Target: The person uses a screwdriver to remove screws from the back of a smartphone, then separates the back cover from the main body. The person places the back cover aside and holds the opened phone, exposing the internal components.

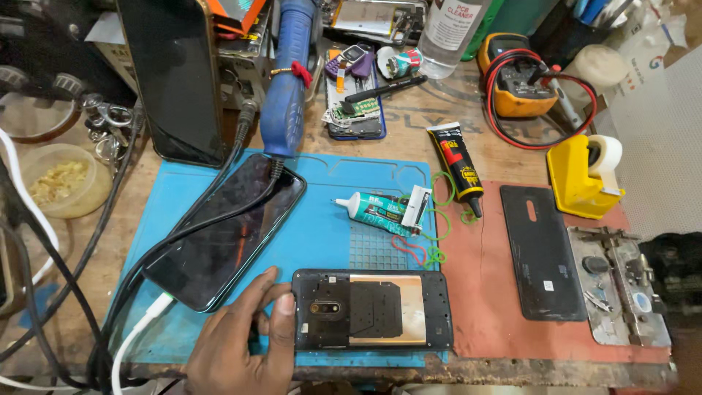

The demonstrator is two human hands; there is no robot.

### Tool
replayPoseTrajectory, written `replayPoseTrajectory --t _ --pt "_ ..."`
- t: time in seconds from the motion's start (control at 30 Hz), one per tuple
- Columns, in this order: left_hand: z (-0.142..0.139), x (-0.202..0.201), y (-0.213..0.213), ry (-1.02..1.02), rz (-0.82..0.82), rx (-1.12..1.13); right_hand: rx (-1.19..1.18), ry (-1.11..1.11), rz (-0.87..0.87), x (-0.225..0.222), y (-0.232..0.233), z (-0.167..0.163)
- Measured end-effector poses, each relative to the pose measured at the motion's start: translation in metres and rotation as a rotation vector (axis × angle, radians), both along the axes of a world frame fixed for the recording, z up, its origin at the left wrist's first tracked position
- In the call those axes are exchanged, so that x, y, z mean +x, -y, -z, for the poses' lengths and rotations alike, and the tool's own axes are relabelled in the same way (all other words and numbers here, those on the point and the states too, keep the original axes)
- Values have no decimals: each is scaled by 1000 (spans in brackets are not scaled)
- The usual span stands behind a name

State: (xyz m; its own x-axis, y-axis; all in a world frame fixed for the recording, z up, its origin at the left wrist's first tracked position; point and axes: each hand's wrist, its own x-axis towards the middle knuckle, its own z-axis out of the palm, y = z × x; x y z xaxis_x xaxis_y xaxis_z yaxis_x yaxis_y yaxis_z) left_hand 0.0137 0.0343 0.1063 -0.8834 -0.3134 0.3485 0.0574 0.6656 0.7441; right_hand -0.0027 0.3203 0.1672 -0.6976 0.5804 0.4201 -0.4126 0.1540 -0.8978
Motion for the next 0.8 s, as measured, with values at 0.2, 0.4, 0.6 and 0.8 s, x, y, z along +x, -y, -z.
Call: replayPoseTrajectory --t 0.2,0.4,0.6,0.8 --pt "-2 5 -3 -30 10 -21 87 214 70 40 -19 56" --pt "-10 9 -12 -25 -77 -26 102 243 27 42 -26 42" --pt "-14 10 -9 -133 -9 -65 124 269 5 54 -11 32" --pt "0 15 -7 -163 58 -72 148 344 -55 78 -4 26"
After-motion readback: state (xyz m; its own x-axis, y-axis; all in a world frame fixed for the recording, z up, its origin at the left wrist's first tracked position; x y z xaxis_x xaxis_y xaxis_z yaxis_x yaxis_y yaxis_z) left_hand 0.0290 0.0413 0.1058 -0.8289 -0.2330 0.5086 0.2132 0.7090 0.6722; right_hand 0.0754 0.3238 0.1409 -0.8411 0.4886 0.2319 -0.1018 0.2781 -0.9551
